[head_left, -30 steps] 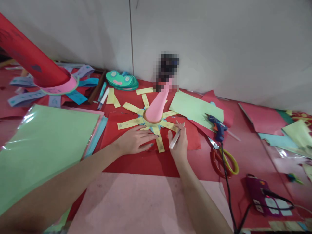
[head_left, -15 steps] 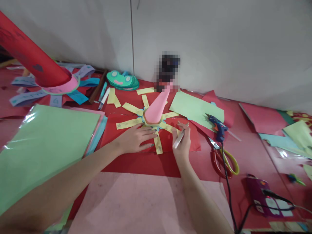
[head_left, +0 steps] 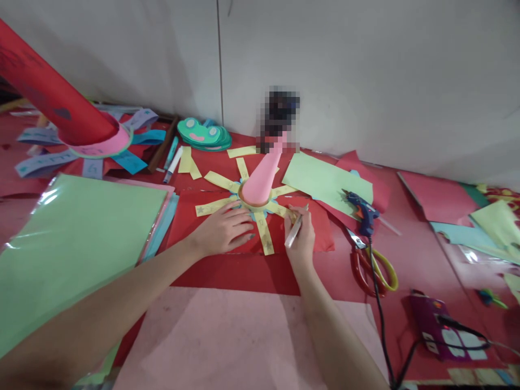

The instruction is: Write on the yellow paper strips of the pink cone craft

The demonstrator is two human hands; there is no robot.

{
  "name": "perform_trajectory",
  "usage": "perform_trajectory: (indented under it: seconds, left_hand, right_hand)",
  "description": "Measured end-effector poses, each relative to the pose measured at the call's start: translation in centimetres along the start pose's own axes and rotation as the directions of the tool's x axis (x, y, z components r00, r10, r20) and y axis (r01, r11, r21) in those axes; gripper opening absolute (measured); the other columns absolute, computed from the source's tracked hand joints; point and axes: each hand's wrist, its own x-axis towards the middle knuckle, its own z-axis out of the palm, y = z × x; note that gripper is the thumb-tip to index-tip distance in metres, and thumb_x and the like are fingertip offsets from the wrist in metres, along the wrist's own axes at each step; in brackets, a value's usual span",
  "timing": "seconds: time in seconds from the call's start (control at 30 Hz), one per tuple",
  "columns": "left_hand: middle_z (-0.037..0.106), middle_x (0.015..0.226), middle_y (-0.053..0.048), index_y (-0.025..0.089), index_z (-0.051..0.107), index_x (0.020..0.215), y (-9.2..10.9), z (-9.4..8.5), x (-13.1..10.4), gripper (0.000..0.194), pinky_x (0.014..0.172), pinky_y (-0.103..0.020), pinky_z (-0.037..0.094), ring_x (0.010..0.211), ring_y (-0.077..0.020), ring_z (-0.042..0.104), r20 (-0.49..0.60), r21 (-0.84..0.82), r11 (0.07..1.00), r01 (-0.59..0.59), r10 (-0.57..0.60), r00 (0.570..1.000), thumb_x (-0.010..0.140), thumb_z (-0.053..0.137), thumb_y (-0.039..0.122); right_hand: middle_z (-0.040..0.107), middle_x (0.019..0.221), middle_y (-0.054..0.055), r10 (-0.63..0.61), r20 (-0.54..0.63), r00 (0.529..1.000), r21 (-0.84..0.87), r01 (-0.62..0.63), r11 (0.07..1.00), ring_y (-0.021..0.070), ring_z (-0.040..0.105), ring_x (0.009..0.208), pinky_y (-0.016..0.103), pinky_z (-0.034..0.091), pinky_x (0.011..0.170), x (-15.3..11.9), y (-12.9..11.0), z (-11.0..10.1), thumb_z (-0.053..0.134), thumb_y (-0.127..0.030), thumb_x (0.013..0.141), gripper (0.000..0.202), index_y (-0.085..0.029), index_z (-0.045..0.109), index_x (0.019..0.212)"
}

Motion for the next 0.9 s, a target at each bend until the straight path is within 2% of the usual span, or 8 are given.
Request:
perform_trajectory:
  seconds: [0.1,0.2,0.37,0.5,0.63,0.73,0.8,0.9]
  left_hand:
    - [0.067,0.088,-0.007,0.016,0.069,0.078,0.08,-0.07,0.22,0.034,0.096,-0.040,0.046,0.090,-0.0193,0.062,-0.114,0.103,0.993,0.057,-0.045,0.992,0.096,0.041,0.023]
    - [0.061,0.075,-0.005,0.015,0.065,0.068,0.18,-0.03,0.32,0.034,0.089,-0.037,0.048,0.078,-0.0180,0.058,-0.176,0.184,0.979,0.084,-0.051,0.983,0.094,0.044,0.020]
    - [0.059,0.069,-0.004,0.016,0.064,0.067,0.37,-0.11,0.41,0.034,0.076,-0.033,0.049,0.070,-0.0175,0.054,-0.198,0.263,0.959,0.104,-0.052,0.979,0.094,0.043,0.018]
    - [0.060,0.068,-0.004,0.015,0.064,0.068,0.52,-0.26,0.45,0.033,0.065,-0.032,0.046,0.064,-0.0173,0.052,-0.194,0.284,0.948,0.145,-0.091,0.977,0.094,0.043,0.017]
    - [0.061,0.071,-0.004,0.014,0.064,0.069,0.49,-0.20,0.41,0.033,0.066,-0.032,0.046,0.066,-0.0177,0.053,-0.174,0.271,0.951,0.152,-0.107,0.979,0.094,0.042,0.016]
    - [0.062,0.072,-0.005,0.014,0.064,0.070,0.37,-0.12,0.39,0.033,0.069,-0.033,0.046,0.068,-0.0176,0.055,-0.155,0.254,0.957,0.142,-0.105,0.982,0.094,0.042,0.016]
    - [0.063,0.073,-0.005,0.015,0.064,0.070,0.31,-0.09,0.38,0.034,0.070,-0.033,0.047,0.069,-0.0175,0.056,-0.153,0.246,0.959,0.140,-0.104,0.983,0.095,0.041,0.017]
    - [0.065,0.080,-0.006,0.015,0.067,0.079,0.33,-0.08,0.31,0.031,0.076,-0.034,0.048,0.075,-0.0182,0.060,-0.155,0.209,0.970,0.124,-0.093,0.984,0.096,0.041,0.019]
  right_hand:
    - [0.068,0.093,0.007,0.012,0.004,1.000,-0.003,-0.012,1.000,0.0217,0.065,0.089,0.043,0.051,0.084,-0.03,-0.09,-0.01,0.053,-0.032,0.087,0.018,-0.019,0.056,0.100]
    - [0.066,0.087,0.005,0.064,-0.007,0.998,0.072,-0.063,0.995,0.0202,0.065,0.084,0.039,0.053,0.079,-0.03,0.03,0.30,0.055,-0.038,0.085,0.022,-0.020,0.057,0.097]
    - [0.063,0.077,0.002,0.123,-0.030,0.992,0.200,-0.114,0.973,0.0163,0.065,0.073,0.032,0.055,0.071,0.15,-0.16,0.51,0.059,-0.045,0.082,0.026,-0.019,0.058,0.089]
    - [0.065,0.079,0.002,0.098,0.042,0.994,0.150,-0.103,0.983,0.0163,0.065,0.072,0.031,0.053,0.070,0.19,-0.45,0.15,0.060,-0.042,0.083,0.025,-0.019,0.058,0.093]
    - [0.062,0.071,0.000,-0.022,0.040,0.999,-0.040,0.024,0.999,0.0168,0.059,0.065,0.035,0.051,0.071,0.00,-0.47,0.15,0.058,-0.041,0.085,0.028,-0.019,0.058,0.101]
    - [0.062,0.072,0.002,-0.084,0.081,0.993,-0.148,0.095,0.984,0.0189,0.056,0.070,0.038,0.049,0.075,-0.20,-0.47,0.22,0.059,-0.041,0.084,0.028,-0.019,0.058,0.101]
    - [0.064,0.081,0.004,-0.077,0.099,0.992,-0.139,0.091,0.986,0.0200,0.057,0.076,0.039,0.049,0.076,-0.33,-0.39,0.22,0.059,-0.038,0.084,0.024,-0.020,0.058,0.099]
    - [0.066,0.093,0.005,-0.036,0.100,0.994,-0.035,0.040,0.999,0.0213,0.061,0.088,0.039,0.050,0.080,-0.45,-0.15,0.23,0.057,-0.030,0.082,0.020,-0.021,0.056,0.099]
